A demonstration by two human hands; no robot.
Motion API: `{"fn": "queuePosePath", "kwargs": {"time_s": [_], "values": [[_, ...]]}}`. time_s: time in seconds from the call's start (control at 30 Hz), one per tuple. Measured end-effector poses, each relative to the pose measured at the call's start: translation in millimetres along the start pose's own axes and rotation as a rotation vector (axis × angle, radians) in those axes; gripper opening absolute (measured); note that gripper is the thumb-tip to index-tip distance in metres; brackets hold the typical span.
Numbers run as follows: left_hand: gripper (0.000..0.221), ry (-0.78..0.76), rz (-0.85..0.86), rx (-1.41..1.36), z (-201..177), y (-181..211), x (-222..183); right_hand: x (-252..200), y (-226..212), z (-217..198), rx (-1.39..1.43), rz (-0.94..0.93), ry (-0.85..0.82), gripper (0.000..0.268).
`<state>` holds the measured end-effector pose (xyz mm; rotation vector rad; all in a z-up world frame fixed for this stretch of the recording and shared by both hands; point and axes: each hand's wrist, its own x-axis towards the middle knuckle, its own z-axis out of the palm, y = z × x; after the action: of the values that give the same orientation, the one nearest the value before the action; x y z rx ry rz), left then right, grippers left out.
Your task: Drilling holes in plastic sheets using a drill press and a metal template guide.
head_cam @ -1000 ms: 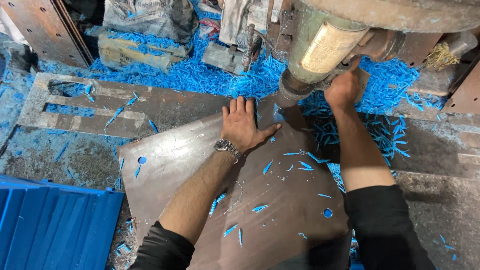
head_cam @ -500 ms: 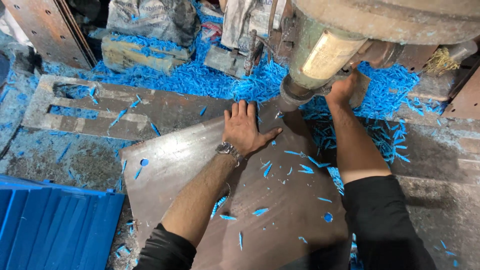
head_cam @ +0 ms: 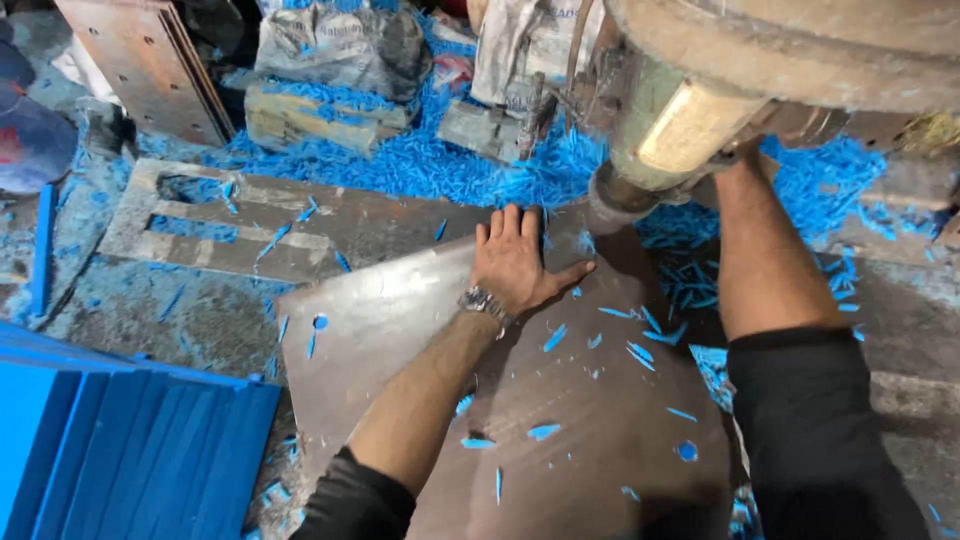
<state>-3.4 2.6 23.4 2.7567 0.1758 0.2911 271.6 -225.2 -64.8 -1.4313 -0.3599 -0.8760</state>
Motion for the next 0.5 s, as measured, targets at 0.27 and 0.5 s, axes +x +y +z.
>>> {"fn": "queuePosePath", "kwargs": {"time_s": [0.27,0.5], "values": [[0.106,0.038,0.000,0.001,17.9,-8.3,-7.6,-27.4,-61.8,-32.2,-1.035,-0.519,-0.257,0.027],[0.109,0.055,0.084,0.031,15.9,-11.9,-0.8,-100.7,-231.7,-182.2,-0.568,-0.071,-0.545,0.029]]}}
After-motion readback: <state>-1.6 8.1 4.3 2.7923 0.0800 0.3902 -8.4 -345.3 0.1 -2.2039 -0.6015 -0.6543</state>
